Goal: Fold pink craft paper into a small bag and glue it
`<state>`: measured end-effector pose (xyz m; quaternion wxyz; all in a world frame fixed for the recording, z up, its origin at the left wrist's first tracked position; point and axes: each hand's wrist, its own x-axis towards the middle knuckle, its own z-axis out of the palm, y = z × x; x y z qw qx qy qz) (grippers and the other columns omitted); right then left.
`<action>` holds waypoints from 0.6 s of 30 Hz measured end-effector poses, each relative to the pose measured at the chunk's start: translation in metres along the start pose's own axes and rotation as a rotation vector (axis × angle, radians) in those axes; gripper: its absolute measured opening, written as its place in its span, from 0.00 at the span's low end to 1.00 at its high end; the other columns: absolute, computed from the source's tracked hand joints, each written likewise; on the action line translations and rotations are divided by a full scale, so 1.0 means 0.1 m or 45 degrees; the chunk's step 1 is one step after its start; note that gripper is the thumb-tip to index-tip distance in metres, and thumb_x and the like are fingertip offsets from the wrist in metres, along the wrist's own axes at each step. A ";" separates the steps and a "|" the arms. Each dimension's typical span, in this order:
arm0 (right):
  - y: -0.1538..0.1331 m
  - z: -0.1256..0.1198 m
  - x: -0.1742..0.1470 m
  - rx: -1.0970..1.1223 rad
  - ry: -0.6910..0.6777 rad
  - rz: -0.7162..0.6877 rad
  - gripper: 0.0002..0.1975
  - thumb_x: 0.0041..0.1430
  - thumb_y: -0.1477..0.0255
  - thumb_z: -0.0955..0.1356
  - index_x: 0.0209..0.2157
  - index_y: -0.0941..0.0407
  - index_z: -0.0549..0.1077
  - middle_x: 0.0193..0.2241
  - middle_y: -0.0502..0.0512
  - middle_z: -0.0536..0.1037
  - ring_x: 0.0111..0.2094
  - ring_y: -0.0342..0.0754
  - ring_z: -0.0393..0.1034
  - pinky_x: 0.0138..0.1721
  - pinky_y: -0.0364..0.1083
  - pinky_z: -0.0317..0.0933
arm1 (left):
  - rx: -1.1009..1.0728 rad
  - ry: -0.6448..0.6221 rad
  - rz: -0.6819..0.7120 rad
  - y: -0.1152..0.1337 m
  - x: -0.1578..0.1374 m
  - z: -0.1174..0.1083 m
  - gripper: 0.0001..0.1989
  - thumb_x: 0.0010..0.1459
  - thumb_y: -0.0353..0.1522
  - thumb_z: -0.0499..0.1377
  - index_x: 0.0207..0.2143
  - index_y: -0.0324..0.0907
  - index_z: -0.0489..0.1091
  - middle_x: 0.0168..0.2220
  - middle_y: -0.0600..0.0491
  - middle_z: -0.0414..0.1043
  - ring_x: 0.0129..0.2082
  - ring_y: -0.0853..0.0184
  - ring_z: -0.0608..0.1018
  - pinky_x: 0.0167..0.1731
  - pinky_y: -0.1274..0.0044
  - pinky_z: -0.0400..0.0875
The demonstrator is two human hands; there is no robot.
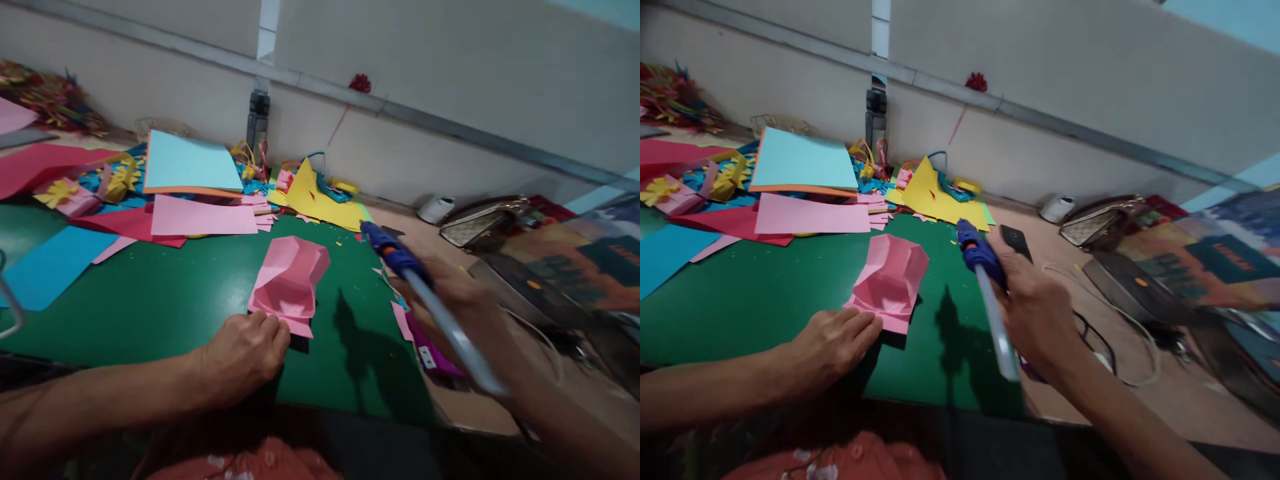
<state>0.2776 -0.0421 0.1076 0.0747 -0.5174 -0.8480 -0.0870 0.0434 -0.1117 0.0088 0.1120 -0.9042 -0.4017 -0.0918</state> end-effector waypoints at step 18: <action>-0.41 0.34 -0.13 -0.145 0.061 -0.437 0.10 0.59 0.73 0.61 0.41 0.58 0.70 0.31 0.57 0.75 0.31 0.48 0.69 0.29 0.44 0.54 | -0.067 -0.089 -0.159 -0.17 0.16 -0.09 0.09 0.49 0.19 0.50 0.29 0.39 0.65 0.21 0.54 0.70 0.19 0.66 0.74 0.16 0.79 0.63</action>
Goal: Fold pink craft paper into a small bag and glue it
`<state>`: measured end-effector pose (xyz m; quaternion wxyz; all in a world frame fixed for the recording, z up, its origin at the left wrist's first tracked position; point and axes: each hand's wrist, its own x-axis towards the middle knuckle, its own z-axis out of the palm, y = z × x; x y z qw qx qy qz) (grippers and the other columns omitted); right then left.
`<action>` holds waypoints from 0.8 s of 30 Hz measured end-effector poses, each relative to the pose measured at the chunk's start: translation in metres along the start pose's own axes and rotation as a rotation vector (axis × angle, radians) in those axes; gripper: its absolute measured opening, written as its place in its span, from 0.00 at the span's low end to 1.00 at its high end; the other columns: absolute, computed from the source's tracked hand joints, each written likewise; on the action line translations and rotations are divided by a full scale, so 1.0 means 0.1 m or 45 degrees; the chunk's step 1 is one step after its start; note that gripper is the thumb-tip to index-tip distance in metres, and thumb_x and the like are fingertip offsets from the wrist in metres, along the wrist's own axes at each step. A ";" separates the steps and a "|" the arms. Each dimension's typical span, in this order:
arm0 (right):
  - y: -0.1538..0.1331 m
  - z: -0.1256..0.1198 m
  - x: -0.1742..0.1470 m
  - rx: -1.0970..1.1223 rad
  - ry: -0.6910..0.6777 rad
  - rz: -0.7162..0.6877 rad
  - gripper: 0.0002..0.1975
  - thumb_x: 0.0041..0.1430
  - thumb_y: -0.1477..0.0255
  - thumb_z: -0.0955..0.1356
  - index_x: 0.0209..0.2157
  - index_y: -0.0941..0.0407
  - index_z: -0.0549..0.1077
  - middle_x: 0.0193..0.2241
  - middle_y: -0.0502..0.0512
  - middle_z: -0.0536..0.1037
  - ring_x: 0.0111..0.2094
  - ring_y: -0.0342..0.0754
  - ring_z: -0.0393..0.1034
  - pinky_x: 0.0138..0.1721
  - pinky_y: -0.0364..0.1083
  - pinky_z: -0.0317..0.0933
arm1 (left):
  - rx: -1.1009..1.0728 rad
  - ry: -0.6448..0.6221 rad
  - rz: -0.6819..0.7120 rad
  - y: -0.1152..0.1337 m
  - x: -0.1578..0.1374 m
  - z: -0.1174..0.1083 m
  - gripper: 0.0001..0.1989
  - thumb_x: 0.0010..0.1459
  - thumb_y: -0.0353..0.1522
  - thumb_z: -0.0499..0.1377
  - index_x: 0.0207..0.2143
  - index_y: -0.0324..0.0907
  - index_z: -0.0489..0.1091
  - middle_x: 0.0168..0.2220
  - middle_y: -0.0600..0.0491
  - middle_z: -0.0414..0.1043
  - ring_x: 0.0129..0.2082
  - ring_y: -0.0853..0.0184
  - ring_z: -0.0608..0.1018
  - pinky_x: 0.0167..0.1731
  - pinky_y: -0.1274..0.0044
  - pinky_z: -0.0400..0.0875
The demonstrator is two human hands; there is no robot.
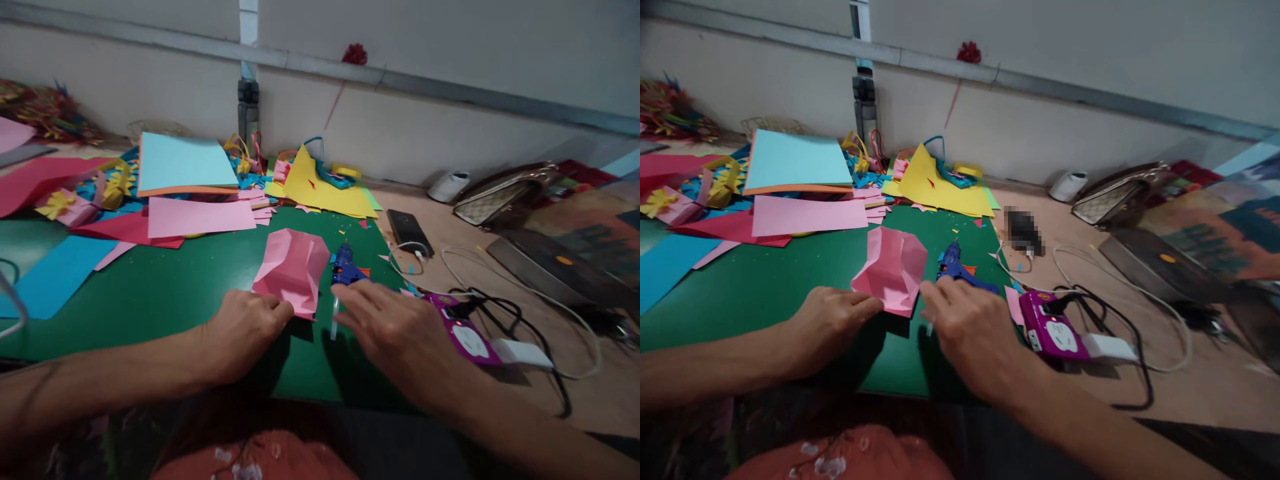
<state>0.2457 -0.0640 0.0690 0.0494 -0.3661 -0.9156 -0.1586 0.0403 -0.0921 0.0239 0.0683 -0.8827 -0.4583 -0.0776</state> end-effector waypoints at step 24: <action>-0.37 0.24 0.39 -0.006 -0.417 0.185 0.11 0.53 0.84 0.59 0.33 0.60 0.69 0.23 0.61 0.78 0.26 0.54 0.74 0.21 0.44 0.56 | 0.193 0.251 -0.055 -0.27 -0.25 0.14 0.19 0.55 0.21 0.48 0.49 0.39 0.60 0.46 0.48 0.72 0.28 0.66 0.78 0.16 0.79 0.69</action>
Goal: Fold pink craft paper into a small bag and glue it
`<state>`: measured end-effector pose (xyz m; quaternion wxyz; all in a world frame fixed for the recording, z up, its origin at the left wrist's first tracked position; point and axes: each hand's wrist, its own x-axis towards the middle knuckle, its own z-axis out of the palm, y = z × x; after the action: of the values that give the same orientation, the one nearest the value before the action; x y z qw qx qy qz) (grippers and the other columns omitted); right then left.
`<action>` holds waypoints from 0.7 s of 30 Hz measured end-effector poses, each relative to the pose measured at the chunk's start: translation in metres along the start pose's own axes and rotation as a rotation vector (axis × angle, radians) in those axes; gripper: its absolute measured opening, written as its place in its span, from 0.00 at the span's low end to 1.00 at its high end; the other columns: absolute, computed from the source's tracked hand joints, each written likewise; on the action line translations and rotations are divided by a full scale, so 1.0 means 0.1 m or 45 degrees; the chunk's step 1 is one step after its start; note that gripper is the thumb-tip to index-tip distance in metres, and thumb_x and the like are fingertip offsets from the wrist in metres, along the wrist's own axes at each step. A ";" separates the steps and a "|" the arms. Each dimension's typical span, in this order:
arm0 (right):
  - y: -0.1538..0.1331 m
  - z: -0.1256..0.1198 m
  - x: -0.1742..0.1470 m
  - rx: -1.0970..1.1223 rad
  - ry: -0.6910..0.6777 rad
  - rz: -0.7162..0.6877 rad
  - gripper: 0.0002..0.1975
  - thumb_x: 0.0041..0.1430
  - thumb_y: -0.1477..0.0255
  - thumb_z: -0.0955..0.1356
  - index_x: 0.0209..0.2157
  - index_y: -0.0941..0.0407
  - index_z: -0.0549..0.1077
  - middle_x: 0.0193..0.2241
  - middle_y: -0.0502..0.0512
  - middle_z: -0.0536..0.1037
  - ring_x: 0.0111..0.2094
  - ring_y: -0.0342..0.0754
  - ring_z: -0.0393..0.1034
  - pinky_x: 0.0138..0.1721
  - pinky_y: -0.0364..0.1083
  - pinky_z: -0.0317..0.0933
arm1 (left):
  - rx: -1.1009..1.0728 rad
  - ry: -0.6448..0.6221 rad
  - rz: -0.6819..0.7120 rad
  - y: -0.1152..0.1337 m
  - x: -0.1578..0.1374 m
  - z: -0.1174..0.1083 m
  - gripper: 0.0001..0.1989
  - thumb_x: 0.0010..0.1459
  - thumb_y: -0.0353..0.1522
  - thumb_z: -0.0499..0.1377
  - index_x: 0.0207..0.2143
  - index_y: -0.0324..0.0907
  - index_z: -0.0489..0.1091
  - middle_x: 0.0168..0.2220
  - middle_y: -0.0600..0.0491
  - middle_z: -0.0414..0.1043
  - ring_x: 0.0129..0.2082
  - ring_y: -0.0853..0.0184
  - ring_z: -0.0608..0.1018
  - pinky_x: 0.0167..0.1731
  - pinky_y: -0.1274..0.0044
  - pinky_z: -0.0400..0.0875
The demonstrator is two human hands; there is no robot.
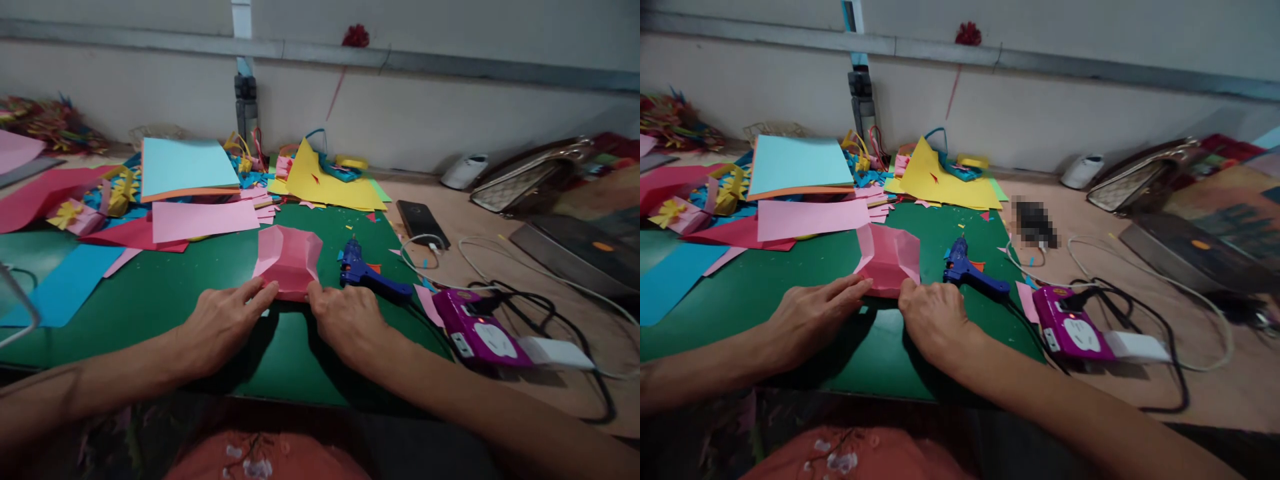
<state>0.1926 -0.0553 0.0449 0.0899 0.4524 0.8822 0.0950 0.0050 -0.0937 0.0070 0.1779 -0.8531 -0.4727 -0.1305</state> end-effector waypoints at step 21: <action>0.07 -0.05 0.26 0.008 -0.127 -0.039 0.11 0.55 0.82 0.58 0.34 0.62 0.70 0.24 0.65 0.77 0.31 0.54 0.74 0.26 0.45 0.60 | 0.040 -0.244 0.169 0.15 0.12 0.07 0.20 0.60 0.38 0.51 0.50 0.34 0.61 0.53 0.40 0.64 0.36 0.59 0.75 0.23 0.74 0.72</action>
<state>0.1818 -0.0307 0.0493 0.1336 0.4433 0.8837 0.0682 0.0242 -0.0885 0.0026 0.1536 -0.8882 -0.4321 -0.0290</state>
